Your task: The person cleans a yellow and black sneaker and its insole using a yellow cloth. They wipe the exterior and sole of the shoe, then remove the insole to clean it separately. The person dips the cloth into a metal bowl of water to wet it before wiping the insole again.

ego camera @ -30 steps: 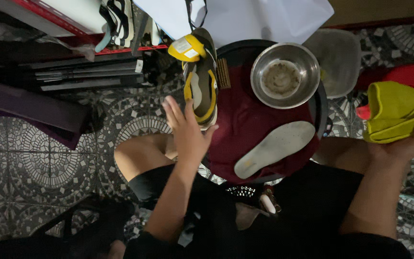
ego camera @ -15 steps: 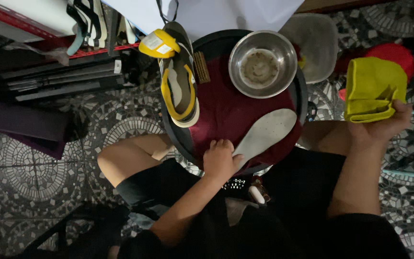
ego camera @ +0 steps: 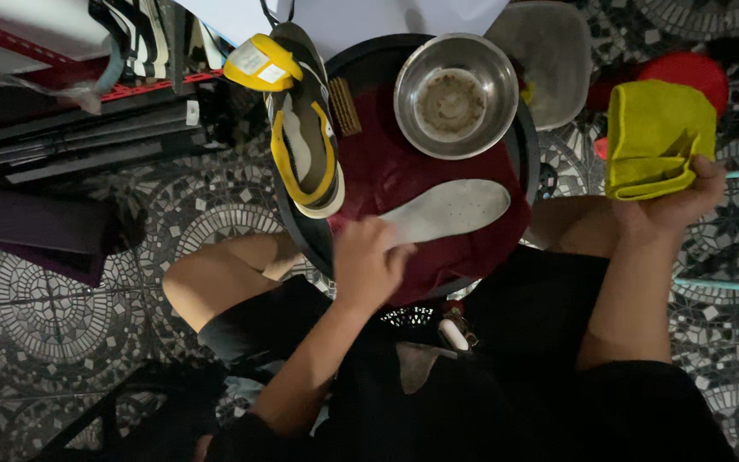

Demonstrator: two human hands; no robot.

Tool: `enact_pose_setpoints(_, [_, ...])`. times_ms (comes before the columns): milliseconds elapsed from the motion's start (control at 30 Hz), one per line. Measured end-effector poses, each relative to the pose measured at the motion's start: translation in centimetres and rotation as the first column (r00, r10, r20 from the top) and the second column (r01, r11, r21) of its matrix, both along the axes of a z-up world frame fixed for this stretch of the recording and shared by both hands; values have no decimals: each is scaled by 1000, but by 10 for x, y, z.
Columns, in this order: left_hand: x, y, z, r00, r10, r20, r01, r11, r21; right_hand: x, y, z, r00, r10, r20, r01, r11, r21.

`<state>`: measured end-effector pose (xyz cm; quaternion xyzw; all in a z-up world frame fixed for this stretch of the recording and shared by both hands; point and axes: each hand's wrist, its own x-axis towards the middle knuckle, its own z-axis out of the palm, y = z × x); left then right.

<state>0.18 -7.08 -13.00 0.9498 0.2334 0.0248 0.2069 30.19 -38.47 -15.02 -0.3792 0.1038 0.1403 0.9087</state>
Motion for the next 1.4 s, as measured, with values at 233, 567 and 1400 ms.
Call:
enact_pose_setpoints(233, [-39, -57, -68, 896, -443, -15, 438, 890, -128, 5, -3, -7, 998, 37, 59, -35, 999, -37])
enact_pose_setpoints(567, [-68, -60, -63, 774, -625, 98, 604, 776, 182, -44, 3, -18, 970, 227, 87, -222, 973, -70])
enact_pose_setpoints(1400, [-122, 36, -53, 888, 148, -435, -364, 804, -471, -68, 27, -27, 664, 591, -458, -303, -347, -887])
